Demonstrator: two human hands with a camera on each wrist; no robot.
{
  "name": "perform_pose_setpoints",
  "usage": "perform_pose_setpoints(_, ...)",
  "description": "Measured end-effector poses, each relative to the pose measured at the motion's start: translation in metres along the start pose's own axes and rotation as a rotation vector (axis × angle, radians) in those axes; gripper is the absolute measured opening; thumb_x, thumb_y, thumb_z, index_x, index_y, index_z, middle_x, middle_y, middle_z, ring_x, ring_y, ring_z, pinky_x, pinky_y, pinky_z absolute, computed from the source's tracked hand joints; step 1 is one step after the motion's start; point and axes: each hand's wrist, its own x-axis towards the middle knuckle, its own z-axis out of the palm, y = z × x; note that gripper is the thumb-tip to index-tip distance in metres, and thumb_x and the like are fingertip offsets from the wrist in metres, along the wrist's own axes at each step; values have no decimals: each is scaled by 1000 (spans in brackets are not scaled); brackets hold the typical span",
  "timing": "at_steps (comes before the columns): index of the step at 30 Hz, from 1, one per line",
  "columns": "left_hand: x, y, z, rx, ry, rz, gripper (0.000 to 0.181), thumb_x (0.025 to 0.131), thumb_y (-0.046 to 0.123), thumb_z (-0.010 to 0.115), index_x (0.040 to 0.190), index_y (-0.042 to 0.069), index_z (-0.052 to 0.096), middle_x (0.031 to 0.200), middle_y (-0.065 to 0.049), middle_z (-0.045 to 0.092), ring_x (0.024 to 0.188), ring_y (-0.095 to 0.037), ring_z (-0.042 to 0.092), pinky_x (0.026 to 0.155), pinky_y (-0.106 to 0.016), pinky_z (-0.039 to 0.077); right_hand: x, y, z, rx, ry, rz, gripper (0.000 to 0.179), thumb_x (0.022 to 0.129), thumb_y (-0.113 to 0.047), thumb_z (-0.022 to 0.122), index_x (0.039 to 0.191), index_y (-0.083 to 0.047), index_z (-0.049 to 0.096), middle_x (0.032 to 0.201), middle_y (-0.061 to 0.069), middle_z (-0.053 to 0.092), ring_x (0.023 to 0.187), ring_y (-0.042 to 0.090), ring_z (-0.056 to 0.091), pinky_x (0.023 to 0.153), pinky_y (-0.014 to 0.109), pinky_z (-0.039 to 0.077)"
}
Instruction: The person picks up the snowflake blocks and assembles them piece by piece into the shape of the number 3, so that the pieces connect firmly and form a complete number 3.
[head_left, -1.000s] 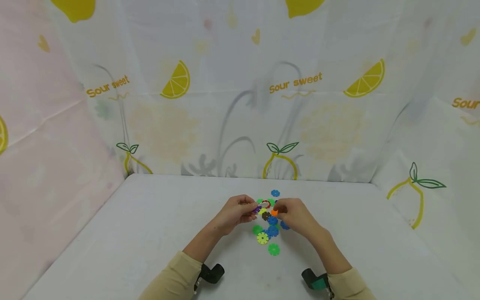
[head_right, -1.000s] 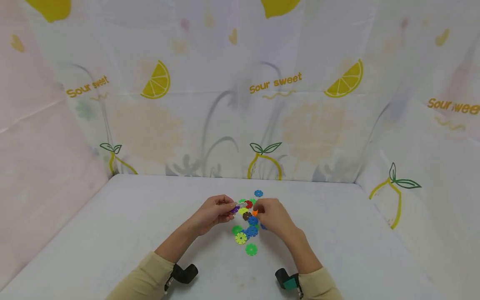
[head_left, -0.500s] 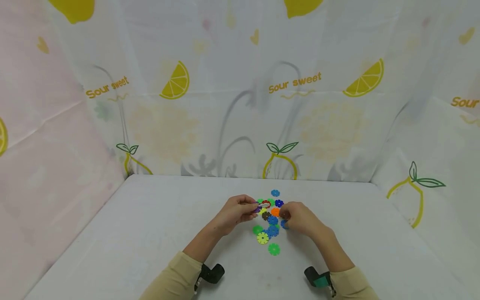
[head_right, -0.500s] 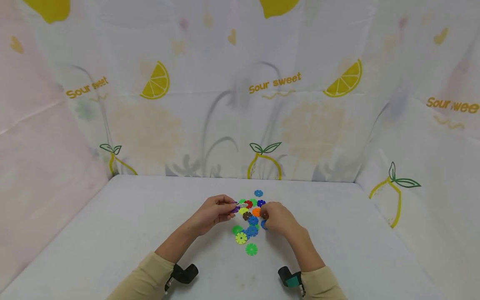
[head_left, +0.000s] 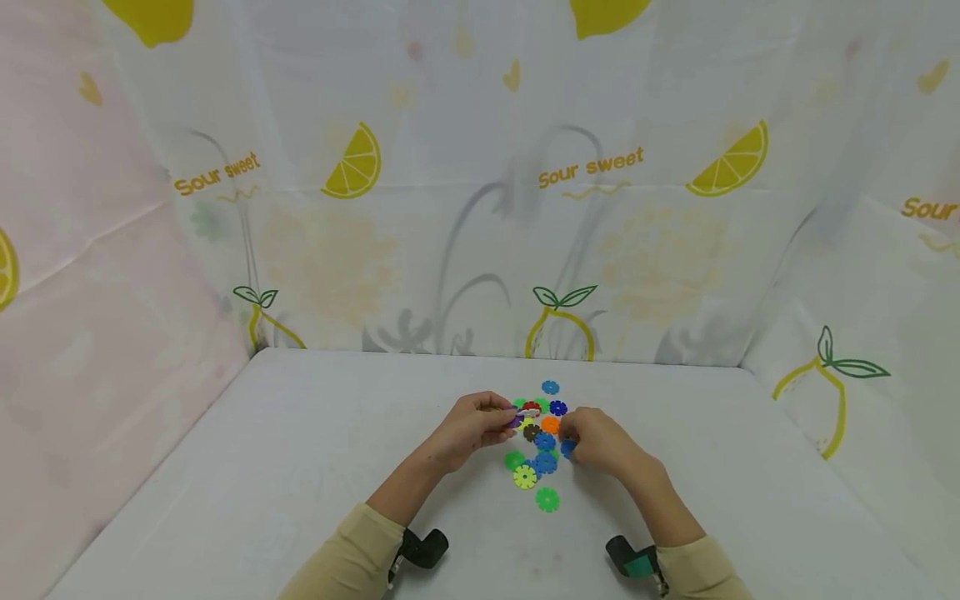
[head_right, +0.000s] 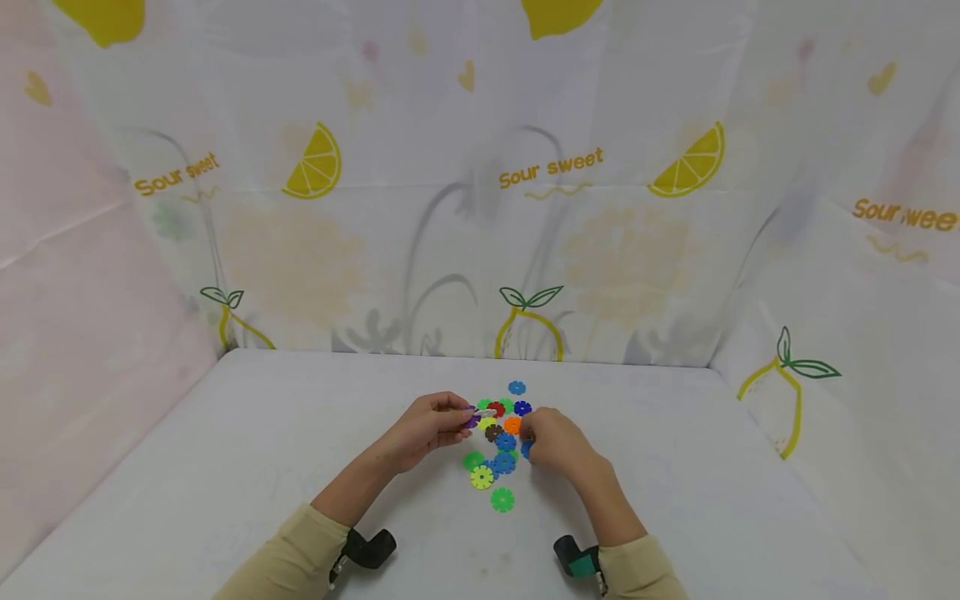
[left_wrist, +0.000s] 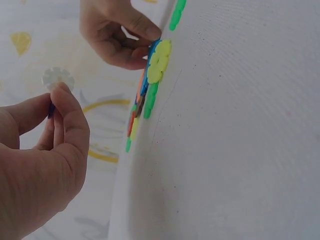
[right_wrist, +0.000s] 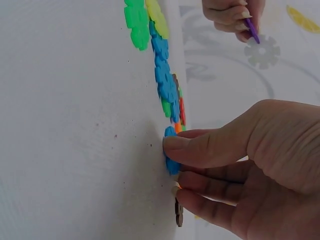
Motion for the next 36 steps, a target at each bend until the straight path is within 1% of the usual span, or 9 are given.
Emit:
perform_pose_setpoints(5, 1, 0, 0, -7, 3, -5, 20, 98, 12, 61, 111, -3, 60, 87, -5, 64, 73, -12, 64, 73, -19, 56, -1, 1, -2, 38, -1, 25, 25, 76, 6, 77, 98, -6, 73, 95, 6, 69, 84, 19, 57, 85, 41, 57)
perform_pose_setpoints(8, 1, -1, 0, -13, -1, -5, 20, 98, 12, 60, 111, -3, 59, 87, -5, 64, 74, -12, 64, 72, -19, 56, -2, 2, -4, 61, 6, 28, 22, 78, 7, 74, 95, -6, 73, 93, 5, 68, 83, 19, 56, 84, 39, 57)
perform_pose_setpoints(14, -1, 1, 1, -21, 2, 0, 20, 99, 12, 59, 113, -3, 59, 88, -5, 64, 76, -13, 63, 72, -18, 56, -1, 2, -10, 121, 41, -19, 13, 83, 5, 69, 89, -7, 72, 86, 4, 65, 81, 19, 53, 78, 36, 53)
perform_pose_setpoints(19, -1, 2, 1, -20, 5, 1, 22, 99, 13, 59, 114, -4, 58, 88, -5, 63, 75, -11, 63, 71, -17, 55, 1, 4, -12, 225, 67, -36, 9, 86, 3, 69, 88, -6, 70, 81, 4, 63, 74, 17, 55, 68, 29, 53)
perform_pose_setpoints(22, -1, 1, 0, -20, 3, -1, 24, 99, 13, 59, 115, -5, 57, 88, -5, 63, 74, -10, 63, 71, -17, 54, 1, 2, -13, 296, 76, -41, 6, 87, 2, 68, 90, -4, 69, 78, 5, 63, 69, 15, 58, 65, 27, 55)
perform_pose_setpoints(25, 0, 1, 0, -17, 5, -3, 25, 99, 13, 59, 115, -6, 57, 88, -4, 63, 74, -9, 63, 71, -17, 54, 1, 0, -14, 354, 96, -45, 6, 89, 1, 67, 94, -2, 68, 78, 5, 65, 67, 14, 63, 66, 28, 58)
perform_pose_setpoints(31, 0, 0, 0, -21, 8, -1, 25, 98, 13, 60, 115, -5, 57, 88, -4, 63, 74, -10, 63, 71, -17, 54, 0, -2, -19, 459, 126, -104, 14, 91, 1, 64, 104, 4, 66, 77, 10, 69, 65, 17, 69, 66, 32, 61)
perform_pose_setpoints(33, 0, 0, 0, -22, 6, 1, 25, 98, 13, 60, 115, -5, 57, 89, -5, 63, 75, -10, 63, 71, -16, 54, 0, -2, -20, 485, 127, -103, 16, 92, 0, 63, 107, 4, 66, 77, 11, 69, 66, 18, 70, 67, 35, 61)
perform_pose_setpoints(36, 1, 0, 0, -22, 1, 5, 26, 98, 13, 60, 116, -5, 56, 89, -5, 62, 75, -10, 63, 70, -16, 54, 0, -3, -22, 515, 133, -79, 18, 94, -2, 62, 111, 4, 66, 77, 10, 71, 66, 19, 71, 68, 39, 61)
